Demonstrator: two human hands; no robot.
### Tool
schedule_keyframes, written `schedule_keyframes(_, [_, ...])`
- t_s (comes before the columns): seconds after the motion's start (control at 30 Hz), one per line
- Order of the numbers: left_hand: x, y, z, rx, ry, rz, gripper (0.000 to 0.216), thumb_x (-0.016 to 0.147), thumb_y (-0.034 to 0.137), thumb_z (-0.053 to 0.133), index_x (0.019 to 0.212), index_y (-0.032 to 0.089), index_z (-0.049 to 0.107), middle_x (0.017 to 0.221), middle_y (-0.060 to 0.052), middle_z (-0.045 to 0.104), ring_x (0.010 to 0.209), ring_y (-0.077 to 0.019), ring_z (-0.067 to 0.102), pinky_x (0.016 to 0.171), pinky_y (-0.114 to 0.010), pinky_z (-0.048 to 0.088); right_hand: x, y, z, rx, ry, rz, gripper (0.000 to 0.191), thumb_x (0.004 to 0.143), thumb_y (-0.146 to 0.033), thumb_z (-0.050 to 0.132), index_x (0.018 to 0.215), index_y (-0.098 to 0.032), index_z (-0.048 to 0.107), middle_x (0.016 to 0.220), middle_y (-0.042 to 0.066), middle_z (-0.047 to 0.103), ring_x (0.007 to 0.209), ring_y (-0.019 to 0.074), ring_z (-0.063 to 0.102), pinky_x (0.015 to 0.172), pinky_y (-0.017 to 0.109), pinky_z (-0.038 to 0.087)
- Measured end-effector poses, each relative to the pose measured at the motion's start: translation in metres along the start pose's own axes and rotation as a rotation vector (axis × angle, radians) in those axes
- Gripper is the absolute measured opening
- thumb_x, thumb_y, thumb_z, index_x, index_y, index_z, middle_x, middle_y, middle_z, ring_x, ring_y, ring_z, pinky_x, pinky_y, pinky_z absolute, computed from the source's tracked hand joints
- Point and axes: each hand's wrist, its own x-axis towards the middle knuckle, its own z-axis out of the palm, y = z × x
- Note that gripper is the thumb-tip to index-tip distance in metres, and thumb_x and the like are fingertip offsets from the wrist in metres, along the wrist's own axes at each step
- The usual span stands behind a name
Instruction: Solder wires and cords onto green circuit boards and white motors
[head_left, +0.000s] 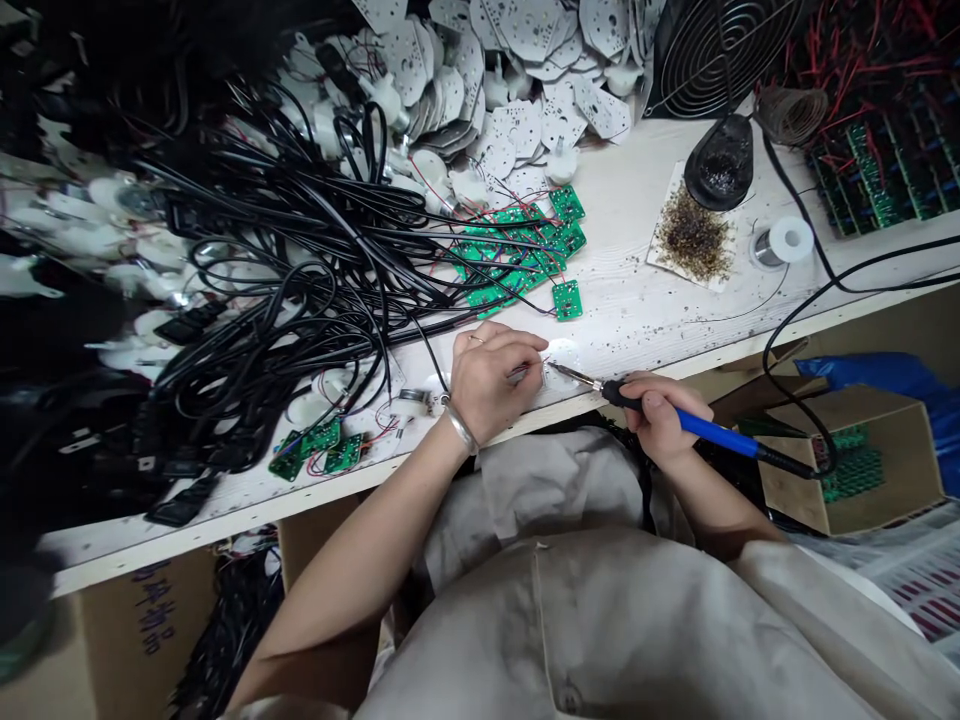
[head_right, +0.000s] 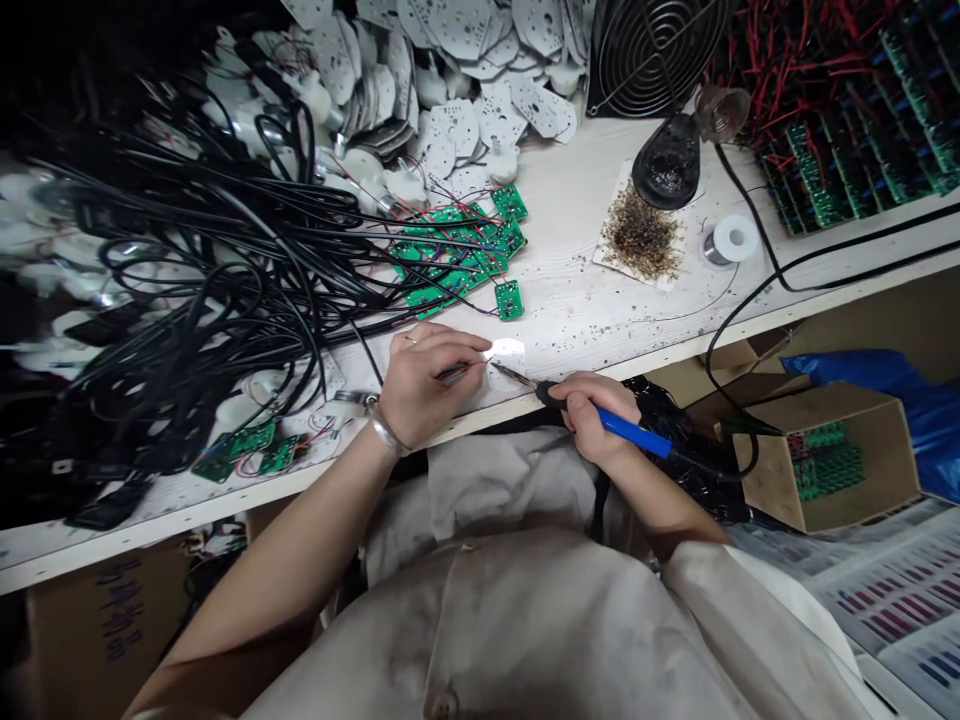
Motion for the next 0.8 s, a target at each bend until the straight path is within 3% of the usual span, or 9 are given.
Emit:
schedule_keyframes(0.33, [0.0010, 0.0023, 0.0019, 0.026, 0.017, -0.008, 0.015, 0.083, 0.020, 0.059, 0.069, 0.021, 0.065, 0.097, 0.001, 0.075, 0.092, -0.0183, 0.061, 0.087, -0.039, 0.035, -0.0020, 0.0019, 0.0001, -0.036, -0.039, -0.016, 0.021, 0.090, -0.033, 0.052, 0.084, -0.026, 0.072, 0.050, -0.006, 0.059, 0.035, 0.0106, 0.051, 0.050, 0.030, 0.050])
schedule_keyframes(0.5, [0.0010, 0.0014, 0.0019, 0.011, 0.014, -0.006, 0.015, 0.082, 0.020, 0.060, 0.068, 0.021, 0.064, 0.096, 0.001, 0.075, 0.092, -0.0181, 0.062, 0.088, -0.039, 0.036, 0.0005, -0.0016, 0.0003, -0.038, -0.055, -0.064, 0.019, 0.089, -0.028, 0.053, 0.087, -0.026, 0.072, 0.047, -0.008, 0.056, 0.036, 0.0108, 0.052, 0.060, 0.033, 0.054])
schedule_keyframes(0.8, [0.0049, 0.0010, 0.0023, -0.020, 0.023, -0.046, 0.014, 0.079, 0.017, 0.060, 0.066, 0.020, 0.063, 0.089, 0.001, 0.075, 0.087, -0.0167, 0.064, 0.087, -0.038, 0.038, -0.0008, -0.0008, -0.0005, -0.094, -0.040, -0.052, 0.022, 0.091, -0.035, 0.052, 0.085, -0.027, 0.071, 0.045, -0.007, 0.055, 0.037, 0.0121, 0.053, 0.058, 0.034, 0.055])
